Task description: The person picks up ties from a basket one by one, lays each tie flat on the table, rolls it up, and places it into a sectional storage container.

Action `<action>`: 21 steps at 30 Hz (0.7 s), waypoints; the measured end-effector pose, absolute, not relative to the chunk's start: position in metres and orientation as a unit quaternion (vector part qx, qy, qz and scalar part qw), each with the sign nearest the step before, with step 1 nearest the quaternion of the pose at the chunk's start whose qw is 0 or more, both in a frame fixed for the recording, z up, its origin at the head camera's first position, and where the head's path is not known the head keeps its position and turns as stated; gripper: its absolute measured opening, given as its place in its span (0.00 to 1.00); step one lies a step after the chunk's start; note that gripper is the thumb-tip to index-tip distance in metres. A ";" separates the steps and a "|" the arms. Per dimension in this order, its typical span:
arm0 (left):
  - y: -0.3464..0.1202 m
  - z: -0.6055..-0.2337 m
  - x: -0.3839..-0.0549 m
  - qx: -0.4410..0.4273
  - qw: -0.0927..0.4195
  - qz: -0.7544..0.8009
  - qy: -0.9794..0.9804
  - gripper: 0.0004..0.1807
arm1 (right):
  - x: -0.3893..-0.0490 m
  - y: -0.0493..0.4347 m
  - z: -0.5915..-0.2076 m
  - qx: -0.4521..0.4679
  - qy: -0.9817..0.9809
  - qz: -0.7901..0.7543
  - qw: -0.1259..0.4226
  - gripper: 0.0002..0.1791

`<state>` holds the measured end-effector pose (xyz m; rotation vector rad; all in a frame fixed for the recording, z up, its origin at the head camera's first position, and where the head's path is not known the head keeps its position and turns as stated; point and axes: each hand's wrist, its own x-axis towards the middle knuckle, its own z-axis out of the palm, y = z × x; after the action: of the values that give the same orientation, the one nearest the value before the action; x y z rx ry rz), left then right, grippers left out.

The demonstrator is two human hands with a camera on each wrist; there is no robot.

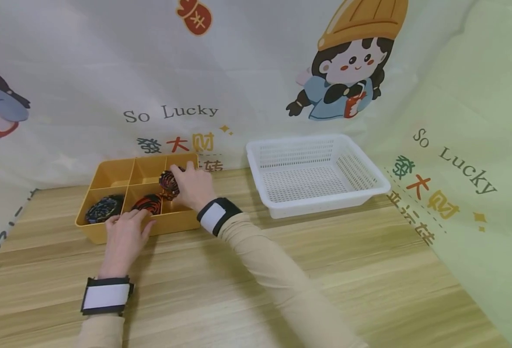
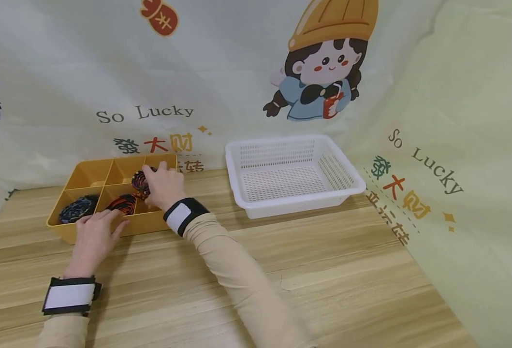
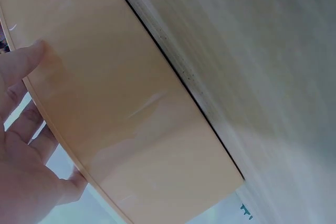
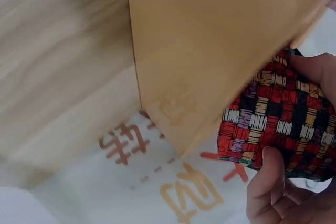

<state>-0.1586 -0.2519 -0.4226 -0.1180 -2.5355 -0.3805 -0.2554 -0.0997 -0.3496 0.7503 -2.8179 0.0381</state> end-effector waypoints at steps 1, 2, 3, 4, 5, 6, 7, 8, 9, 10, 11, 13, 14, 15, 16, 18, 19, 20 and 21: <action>-0.252 -0.422 -0.159 -0.044 0.283 -0.141 -0.948 0.08 | -0.255 -0.103 -0.351 0.260 -0.960 0.009 0.107 0.44; -0.252 -0.423 -0.158 -0.043 0.282 -0.140 -0.948 0.08 | -0.254 -0.105 -0.353 0.264 -0.959 0.007 0.103 0.44; -0.252 -0.422 -0.158 -0.042 0.281 -0.139 -0.949 0.08 | -0.254 -0.107 -0.355 0.265 -0.959 0.003 0.100 0.43; -0.252 -0.422 -0.158 -0.041 0.279 -0.138 -0.949 0.08 | -0.254 -0.109 -0.357 0.263 -0.960 0.002 0.097 0.43; -0.252 -0.422 -0.158 -0.041 0.278 -0.138 -0.950 0.08 | -0.255 -0.110 -0.359 0.259 -0.961 0.004 0.094 0.42; -0.252 -0.422 -0.158 -0.040 0.277 -0.137 -0.950 0.08 | -0.256 -0.111 -0.362 0.254 -0.963 0.010 0.089 0.42; -0.252 -0.422 -0.158 -0.039 0.276 -0.137 -0.950 0.08 | -0.257 -0.111 -0.365 0.245 -0.966 0.015 0.085 0.43; -0.252 -0.422 -0.158 -0.039 0.276 -0.137 -0.950 0.08 | -0.258 -0.111 -0.368 0.237 -0.968 0.020 0.080 0.43; -0.252 -0.421 -0.158 -0.039 0.276 -0.137 -0.951 0.08 | -0.260 -0.111 -0.371 0.227 -0.971 0.027 0.072 0.43; -0.252 -0.421 -0.158 -0.039 0.276 -0.137 -0.950 0.08 | -0.261 -0.110 -0.374 0.215 -0.974 0.037 0.064 0.43; -0.251 -0.421 -0.158 -0.039 0.276 -0.137 -0.950 0.08 | -0.262 -0.110 -0.377 0.204 -0.976 0.044 0.054 0.43; -0.251 -0.422 -0.158 -0.040 0.275 -0.139 -0.951 0.08 | -0.263 -0.108 -0.381 0.187 -0.980 0.056 0.038 0.42; -0.251 -0.422 -0.158 -0.040 0.275 -0.140 -0.950 0.08 | -0.263 -0.108 -0.382 0.182 -0.981 0.061 0.031 0.41; -0.251 -0.422 -0.158 -0.040 0.275 -0.140 -0.950 0.08 | -0.263 -0.108 -0.382 0.177 -0.982 0.067 0.025 0.41; -0.251 -0.422 -0.158 -0.039 0.275 -0.141 -0.950 0.08 | -0.263 -0.108 -0.382 0.174 -0.982 0.070 0.020 0.39; -0.252 -0.423 -0.158 -0.040 0.276 -0.143 -0.950 0.08 | -0.263 -0.109 -0.381 0.169 -0.983 0.074 0.007 0.37; -0.252 -0.423 -0.158 -0.039 0.277 -0.143 -0.949 0.08 | -0.263 -0.109 -0.380 0.167 -0.983 0.075 0.000 0.37; -0.253 -0.423 -0.158 -0.039 0.278 -0.142 -0.949 0.08 | -0.264 -0.110 -0.379 0.166 -0.983 0.075 -0.008 0.35; -0.253 -0.423 -0.158 -0.038 0.279 -0.142 -0.949 0.08 | -0.264 -0.111 -0.378 0.166 -0.983 0.076 -0.019 0.35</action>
<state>-0.1584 -0.2534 -0.4230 -0.1031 -2.5464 -0.3812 -0.2644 -0.1105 -0.3784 0.5281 -3.1259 0.2422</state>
